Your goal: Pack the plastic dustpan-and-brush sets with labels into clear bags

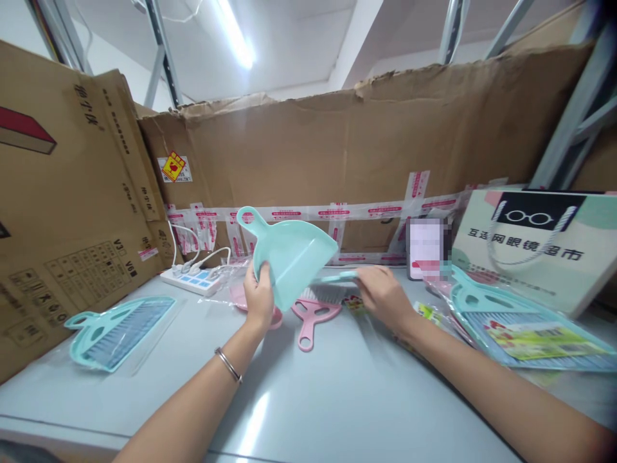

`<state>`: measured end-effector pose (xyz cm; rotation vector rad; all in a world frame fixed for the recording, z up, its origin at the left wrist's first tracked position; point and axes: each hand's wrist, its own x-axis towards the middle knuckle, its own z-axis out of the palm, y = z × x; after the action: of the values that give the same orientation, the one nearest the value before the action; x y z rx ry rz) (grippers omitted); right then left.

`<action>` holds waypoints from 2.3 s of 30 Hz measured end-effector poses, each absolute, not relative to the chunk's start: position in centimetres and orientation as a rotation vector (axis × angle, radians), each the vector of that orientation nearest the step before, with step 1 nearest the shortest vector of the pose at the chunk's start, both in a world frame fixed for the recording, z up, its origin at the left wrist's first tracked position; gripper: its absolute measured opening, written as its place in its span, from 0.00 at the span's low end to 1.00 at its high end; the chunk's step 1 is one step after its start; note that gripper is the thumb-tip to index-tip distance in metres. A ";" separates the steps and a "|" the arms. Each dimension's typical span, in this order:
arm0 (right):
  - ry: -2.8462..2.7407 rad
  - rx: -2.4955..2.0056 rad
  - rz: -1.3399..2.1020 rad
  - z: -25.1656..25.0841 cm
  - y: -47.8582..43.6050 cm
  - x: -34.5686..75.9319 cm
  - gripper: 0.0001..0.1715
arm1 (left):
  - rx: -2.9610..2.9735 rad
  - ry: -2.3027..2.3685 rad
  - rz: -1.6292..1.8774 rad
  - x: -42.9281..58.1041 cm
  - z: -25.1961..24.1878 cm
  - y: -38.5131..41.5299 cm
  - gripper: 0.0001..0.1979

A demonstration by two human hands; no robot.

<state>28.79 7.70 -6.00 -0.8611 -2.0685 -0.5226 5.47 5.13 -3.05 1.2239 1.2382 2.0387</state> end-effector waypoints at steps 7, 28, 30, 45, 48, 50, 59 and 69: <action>-1.886 -0.401 -0.506 -3.7 3.8 28.9 0.23 | 1.276 1.108 1.881 6.1 -3.4 5.0 0.11; -1.896 -0.759 -0.395 -3.3 4.4 27.4 0.21 | 1.475 1.010 1.376 9.4 -5.2 2.9 0.20; -1.915 -0.792 -0.386 -3.0 4.3 27.2 0.20 | 1.508 0.994 1.368 9.4 -5.1 2.9 0.19; -1.765 -1.138 0.244 -2.7 4.3 29.0 0.08 | 1.702 0.902 1.177 10.1 -5.0 2.2 0.23; -1.692 -1.090 0.820 -2.1 4.6 29.4 0.19 | 1.707 0.902 1.090 10.1 -5.1 2.0 0.23; -1.640 -1.023 1.210 -1.6 4.7 29.8 0.23 | 1.705 0.889 1.030 10.3 -5.2 1.8 0.23; -1.474 -1.110 1.417 -1.3 4.6 29.9 0.20 | 1.687 0.887 0.939 10.4 -5.5 1.5 0.26; -1.592 -1.248 1.117 -2.5 4.9 29.3 0.18 | 1.639 0.919 0.932 10.4 -5.2 1.5 0.23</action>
<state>29.29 4.87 -2.54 -1.2475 -1.5916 1.1170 10.36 1.54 -5.19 1.6393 0.9187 0.9324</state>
